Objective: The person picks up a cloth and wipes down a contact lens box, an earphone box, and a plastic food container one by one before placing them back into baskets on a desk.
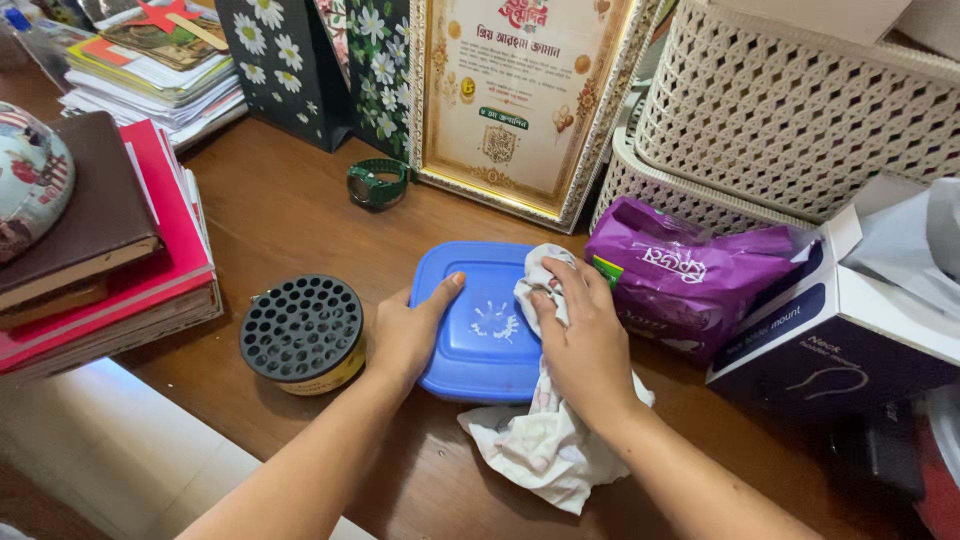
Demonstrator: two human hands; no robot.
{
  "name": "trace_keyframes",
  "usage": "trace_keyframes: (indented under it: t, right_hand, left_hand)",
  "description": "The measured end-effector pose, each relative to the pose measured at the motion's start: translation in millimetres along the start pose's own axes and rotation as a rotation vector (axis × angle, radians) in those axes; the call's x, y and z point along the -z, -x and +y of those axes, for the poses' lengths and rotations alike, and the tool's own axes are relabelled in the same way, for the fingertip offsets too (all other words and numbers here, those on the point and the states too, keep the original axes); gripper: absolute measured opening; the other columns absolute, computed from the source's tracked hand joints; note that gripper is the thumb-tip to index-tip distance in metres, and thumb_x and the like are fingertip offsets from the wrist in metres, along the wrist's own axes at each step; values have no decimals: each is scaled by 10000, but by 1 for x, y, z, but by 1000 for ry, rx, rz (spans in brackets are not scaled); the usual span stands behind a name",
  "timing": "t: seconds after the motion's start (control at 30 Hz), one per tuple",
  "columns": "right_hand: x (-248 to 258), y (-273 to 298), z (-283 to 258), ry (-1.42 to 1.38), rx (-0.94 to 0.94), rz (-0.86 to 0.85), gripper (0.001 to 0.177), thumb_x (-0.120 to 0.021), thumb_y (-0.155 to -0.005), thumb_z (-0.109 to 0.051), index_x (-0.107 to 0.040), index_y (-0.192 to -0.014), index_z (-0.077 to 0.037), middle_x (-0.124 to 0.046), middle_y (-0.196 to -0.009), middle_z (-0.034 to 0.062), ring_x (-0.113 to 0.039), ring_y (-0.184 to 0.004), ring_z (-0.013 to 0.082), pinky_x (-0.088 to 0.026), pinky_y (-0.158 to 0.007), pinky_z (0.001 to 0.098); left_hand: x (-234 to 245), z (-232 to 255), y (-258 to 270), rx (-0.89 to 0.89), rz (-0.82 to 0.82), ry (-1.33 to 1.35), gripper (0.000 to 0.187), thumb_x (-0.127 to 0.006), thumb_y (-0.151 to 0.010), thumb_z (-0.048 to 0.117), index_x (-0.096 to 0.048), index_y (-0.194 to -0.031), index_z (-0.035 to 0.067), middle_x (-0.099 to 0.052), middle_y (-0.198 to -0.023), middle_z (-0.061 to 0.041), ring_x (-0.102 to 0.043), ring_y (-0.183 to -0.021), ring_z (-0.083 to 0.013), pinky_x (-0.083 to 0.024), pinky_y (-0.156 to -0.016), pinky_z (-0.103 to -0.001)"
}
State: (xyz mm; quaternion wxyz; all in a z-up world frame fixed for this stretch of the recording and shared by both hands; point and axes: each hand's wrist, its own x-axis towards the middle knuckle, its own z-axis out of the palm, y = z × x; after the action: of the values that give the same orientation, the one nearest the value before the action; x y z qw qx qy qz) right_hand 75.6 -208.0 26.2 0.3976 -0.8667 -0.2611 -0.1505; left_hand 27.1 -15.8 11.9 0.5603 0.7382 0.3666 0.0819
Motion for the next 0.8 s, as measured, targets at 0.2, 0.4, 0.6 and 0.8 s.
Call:
trace_keyframes:
  t: [0.2,0.4,0.6,0.8]
  right_hand:
    - [4,6,10,-144,-16,42,401,-549,-1029,-287,-570,-1375,-86,-598,-1381,182,-584,-1282,358,-434,-1080,406]
    - [9,21,14,-324,-179,64,453,-485,-1057,-332,-517,-1442,-94,-589,-1403,124,-542,-1308,254,-397,-1094,374]
    - [21,27,22,-880,-594,24,431,-410,-1064,-336,-522,-1440,-157,-634,-1324,53,-588,-1186,165,-451,-1025,320]
    - [31,21,33,-1282,-754,-143,363,-459,-1054,-340,-630,-1291,-124,-706,-1124,40,-690,-952,162,-558,-859,333]
  left_hand:
    - [4,1,10,-17,-47,145,527,-781,-780,496,-806,-1052,45,-815,-838,-122,-773,-716,-202,-608,-716,-331]
    - [8,-1,28,-141,15,150,520,-772,-784,494,-808,-1069,61,-816,-849,-103,-764,-724,-166,-587,-718,-308]
    - [15,-13,48,-111,-12,277,458,-806,-784,396,-799,-1060,31,-815,-866,-103,-748,-708,-151,-593,-679,-298]
    - [23,-14,61,70,-151,511,446,-786,-821,346,-783,-1045,-41,-801,-873,-131,-734,-675,-174,-594,-645,-307]
